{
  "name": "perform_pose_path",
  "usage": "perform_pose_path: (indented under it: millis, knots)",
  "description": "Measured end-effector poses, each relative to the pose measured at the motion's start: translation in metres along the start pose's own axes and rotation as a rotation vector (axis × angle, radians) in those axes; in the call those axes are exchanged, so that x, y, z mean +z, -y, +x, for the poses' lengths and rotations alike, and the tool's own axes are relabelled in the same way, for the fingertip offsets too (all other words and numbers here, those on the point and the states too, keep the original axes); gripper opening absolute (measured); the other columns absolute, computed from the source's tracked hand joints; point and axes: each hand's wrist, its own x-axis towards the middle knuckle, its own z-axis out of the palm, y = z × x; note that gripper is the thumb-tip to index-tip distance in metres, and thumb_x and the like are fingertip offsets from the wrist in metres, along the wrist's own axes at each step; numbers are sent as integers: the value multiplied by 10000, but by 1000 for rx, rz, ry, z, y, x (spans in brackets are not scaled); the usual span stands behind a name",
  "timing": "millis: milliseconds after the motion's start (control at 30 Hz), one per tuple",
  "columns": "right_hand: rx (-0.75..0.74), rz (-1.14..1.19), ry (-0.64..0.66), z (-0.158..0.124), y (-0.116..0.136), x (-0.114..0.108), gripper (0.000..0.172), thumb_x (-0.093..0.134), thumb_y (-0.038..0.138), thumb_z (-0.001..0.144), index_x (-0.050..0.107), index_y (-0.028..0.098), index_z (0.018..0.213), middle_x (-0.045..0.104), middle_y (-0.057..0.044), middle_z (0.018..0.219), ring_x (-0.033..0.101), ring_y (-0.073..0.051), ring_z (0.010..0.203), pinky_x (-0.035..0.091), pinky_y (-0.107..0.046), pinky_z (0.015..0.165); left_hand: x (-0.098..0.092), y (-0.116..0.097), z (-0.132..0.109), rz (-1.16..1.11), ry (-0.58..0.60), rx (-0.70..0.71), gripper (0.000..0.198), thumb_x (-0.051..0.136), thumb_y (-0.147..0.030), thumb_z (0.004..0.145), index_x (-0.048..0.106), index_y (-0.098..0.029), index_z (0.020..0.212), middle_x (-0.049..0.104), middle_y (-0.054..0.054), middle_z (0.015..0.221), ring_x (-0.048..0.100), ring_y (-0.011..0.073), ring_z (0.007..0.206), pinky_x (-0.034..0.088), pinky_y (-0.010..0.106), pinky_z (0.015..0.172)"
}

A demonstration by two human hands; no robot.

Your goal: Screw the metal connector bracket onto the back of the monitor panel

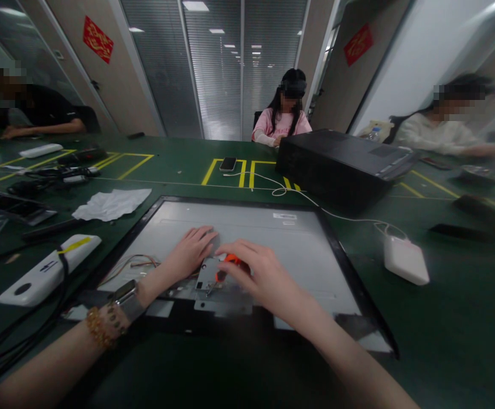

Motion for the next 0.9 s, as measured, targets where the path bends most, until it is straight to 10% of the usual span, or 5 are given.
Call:
perform_pose_path:
  millis: [233, 533, 733, 900]
  knots:
    - [76, -78, 83, -5, 10, -5, 438, 373, 171, 972, 373, 201, 1409, 547, -128, 1373, 544, -219, 1214, 439, -443, 1013, 2, 0, 0, -17, -23, -1, 313, 401, -175, 973, 524, -166, 1261, 535, 134, 1350, 514, 261, 1216, 393, 482, 1046]
    - [-24, -240, -4, -3, -5, 1, 359, 464, 326, 993, 556, 217, 1322, 673, -68, 916, 637, -204, 834, 526, -359, 762, 1, 0, 0, -30, -13, 0, 328, 420, -158, 963, 524, -137, 1273, 538, 154, 1340, 510, 279, 1219, 400, 478, 1036]
    - [-29, -102, 43, -4, 1, -1, 521, 399, 185, 983, 300, 258, 1489, 513, -114, 1405, 500, -220, 1268, 430, -449, 1043, 0, -1, -1, -20, -16, -2, 335, 430, -156, 958, 506, -160, 1285, 531, 134, 1343, 509, 265, 1210, 382, 470, 1056]
    - [-51, -35, -31, -2, -1, 3, 383, 524, 263, 962, 498, 264, 1344, 652, -69, 1189, 624, -207, 1053, 500, -384, 939, 1, 1, -1, -15, 2, -1, 323, 428, -179, 966, 514, -162, 1277, 538, 134, 1339, 509, 271, 1219, 394, 468, 1046]
